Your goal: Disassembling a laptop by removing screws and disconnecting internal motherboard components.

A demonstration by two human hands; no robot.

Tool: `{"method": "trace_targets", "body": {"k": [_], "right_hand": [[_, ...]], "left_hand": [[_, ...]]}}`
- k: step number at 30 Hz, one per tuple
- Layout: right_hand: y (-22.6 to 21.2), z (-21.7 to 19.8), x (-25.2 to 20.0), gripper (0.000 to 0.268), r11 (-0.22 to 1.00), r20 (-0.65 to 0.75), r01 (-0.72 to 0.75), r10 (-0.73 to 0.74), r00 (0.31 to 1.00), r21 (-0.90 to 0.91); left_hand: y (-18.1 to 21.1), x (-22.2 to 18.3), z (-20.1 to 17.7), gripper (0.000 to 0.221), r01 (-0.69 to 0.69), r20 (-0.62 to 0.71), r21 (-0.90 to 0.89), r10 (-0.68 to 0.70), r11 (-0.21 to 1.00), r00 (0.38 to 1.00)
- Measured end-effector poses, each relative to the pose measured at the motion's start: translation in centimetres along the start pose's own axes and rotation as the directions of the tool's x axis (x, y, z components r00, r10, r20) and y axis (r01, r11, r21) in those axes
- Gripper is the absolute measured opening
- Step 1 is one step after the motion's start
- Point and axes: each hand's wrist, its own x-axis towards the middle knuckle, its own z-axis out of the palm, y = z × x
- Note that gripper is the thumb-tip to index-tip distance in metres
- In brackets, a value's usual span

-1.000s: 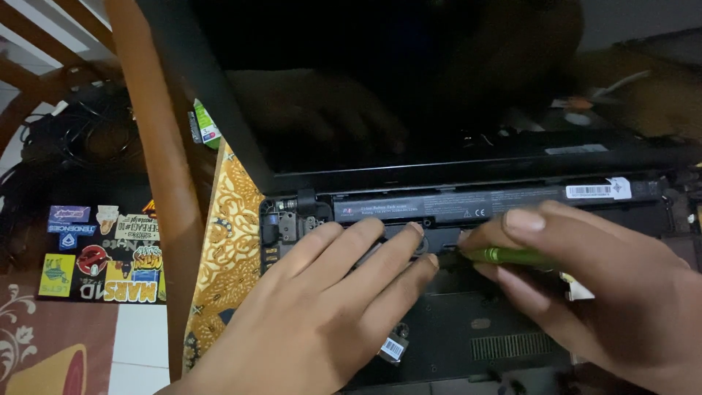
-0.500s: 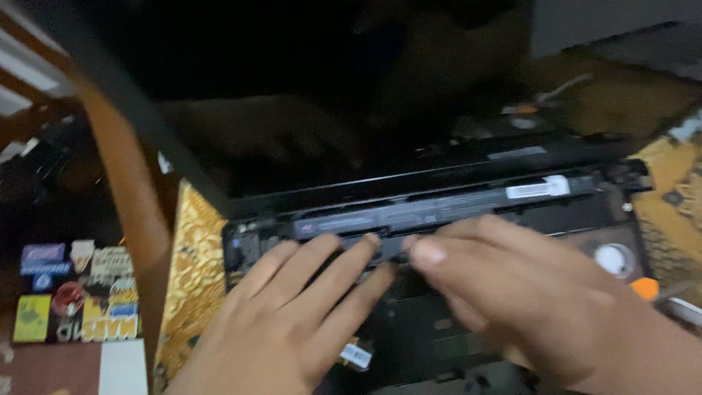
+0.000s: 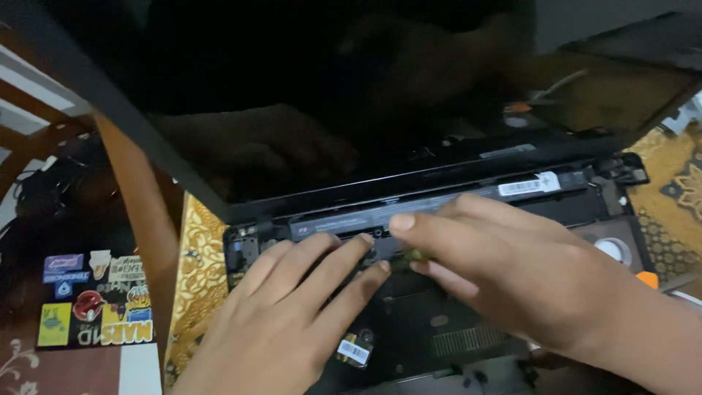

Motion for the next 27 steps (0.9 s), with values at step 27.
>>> {"method": "trace_targets", "body": {"k": [27], "right_hand": [[-2.6, -0.3, 1.5, 0.068, 0.995, -0.044, -0.076, 0.079, 0.996, 0.072]], "left_hand": [[-0.3, -0.6, -1.0, 0.063, -0.003, -0.061, -0.106, -0.003, 0.994, 0.998]]}}
